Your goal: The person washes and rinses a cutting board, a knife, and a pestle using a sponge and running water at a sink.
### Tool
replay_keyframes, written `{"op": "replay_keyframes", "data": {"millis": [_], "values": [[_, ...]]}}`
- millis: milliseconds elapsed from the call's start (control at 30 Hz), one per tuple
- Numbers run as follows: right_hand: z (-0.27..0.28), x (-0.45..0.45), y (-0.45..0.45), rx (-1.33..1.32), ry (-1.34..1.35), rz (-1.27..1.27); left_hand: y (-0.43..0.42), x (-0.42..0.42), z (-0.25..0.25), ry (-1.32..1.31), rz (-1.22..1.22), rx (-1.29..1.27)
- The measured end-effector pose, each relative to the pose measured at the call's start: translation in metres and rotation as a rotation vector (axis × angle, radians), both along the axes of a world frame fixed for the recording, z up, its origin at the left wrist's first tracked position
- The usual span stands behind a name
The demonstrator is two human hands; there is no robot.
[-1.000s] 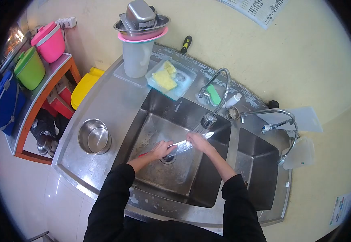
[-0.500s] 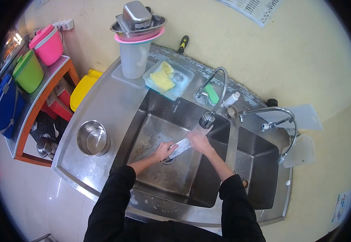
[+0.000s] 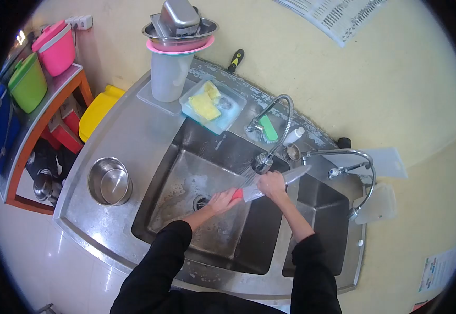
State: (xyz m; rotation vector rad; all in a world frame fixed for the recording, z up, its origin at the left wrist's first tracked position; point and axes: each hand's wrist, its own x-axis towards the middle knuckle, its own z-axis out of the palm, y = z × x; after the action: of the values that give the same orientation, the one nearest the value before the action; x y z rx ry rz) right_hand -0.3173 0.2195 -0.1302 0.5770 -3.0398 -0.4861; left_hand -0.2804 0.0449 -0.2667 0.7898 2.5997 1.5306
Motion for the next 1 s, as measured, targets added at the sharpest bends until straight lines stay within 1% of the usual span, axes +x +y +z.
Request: {"op": "replay_keyframes", "data": {"millis": [33, 100, 133, 200, 300, 367, 400, 500, 533, 600, 633, 667, 767, 800, 867, 900, 967, 1000], "values": [[0.008, 0.004, 0.003, 0.005, 0.028, -0.041, 0.001, -0.004, -0.007, 0.020, -0.019, -0.033], [0.023, 0.014, 0.006, -0.032, 0.104, -0.041, 0.001, -0.012, -0.024, 0.056, -0.058, -0.109], [0.027, 0.016, 0.008, -0.055, 0.140, -0.044, 0.006, -0.020, -0.035, 0.008, -0.112, -0.130], [0.020, 0.014, 0.018, -0.108, 0.226, 0.055, 0.017, -0.038, -0.049, -0.093, -0.227, -0.178], [0.003, 0.009, 0.021, -0.187, 0.280, 0.163, 0.000, -0.043, -0.005, -0.918, -0.725, -0.240], [-0.009, 0.004, 0.016, -0.222, 0.267, 0.216, -0.008, -0.037, 0.011, -1.000, -0.766, 0.035], [-0.012, 0.001, 0.010, -0.208, 0.214, 0.205, -0.012, -0.032, 0.015, -1.036, -0.787, 0.173], [-0.026, -0.017, -0.007, -0.426, 0.410, 0.304, -0.022, -0.018, 0.024, -0.483, -0.262, 0.191], [-0.025, -0.011, -0.021, -0.861, 0.155, -0.111, -0.024, -0.016, 0.018, -0.367, -0.219, 0.176], [-0.041, -0.016, -0.029, -0.539, 0.026, -0.123, -0.032, -0.013, 0.004, -0.140, -0.138, 0.140], [-0.055, -0.020, -0.033, -0.376, -0.036, -0.126, -0.040, -0.012, 0.007, -0.176, -0.105, 0.035], [-0.081, -0.022, -0.033, -0.294, 0.182, 0.294, -0.049, -0.009, 0.013, -0.214, -0.074, -0.068], [-0.070, 0.002, -0.087, -0.551, 0.098, 0.467, -0.073, -0.004, 0.035, -0.289, -0.012, -0.309], [-0.071, 0.002, -0.087, -0.471, 0.059, 0.491, -0.079, 0.000, 0.042, -0.308, 0.001, -0.375], [-0.072, -0.005, -0.084, -0.311, -0.015, 0.523, -0.087, 0.009, 0.056, -0.380, 0.076, -0.383], [-0.066, -0.009, -0.080, -0.281, 0.015, 0.511, -0.089, 0.013, 0.058, -0.415, 0.104, -0.390], [-0.046, -0.028, -0.063, -0.214, 0.084, 0.473, -0.098, 0.025, 0.043, -0.421, 0.142, -0.399], [-0.048, -0.037, -0.051, -0.323, 0.009, 0.312, -0.103, 0.030, 0.037, -0.424, 0.158, -0.407]]}}
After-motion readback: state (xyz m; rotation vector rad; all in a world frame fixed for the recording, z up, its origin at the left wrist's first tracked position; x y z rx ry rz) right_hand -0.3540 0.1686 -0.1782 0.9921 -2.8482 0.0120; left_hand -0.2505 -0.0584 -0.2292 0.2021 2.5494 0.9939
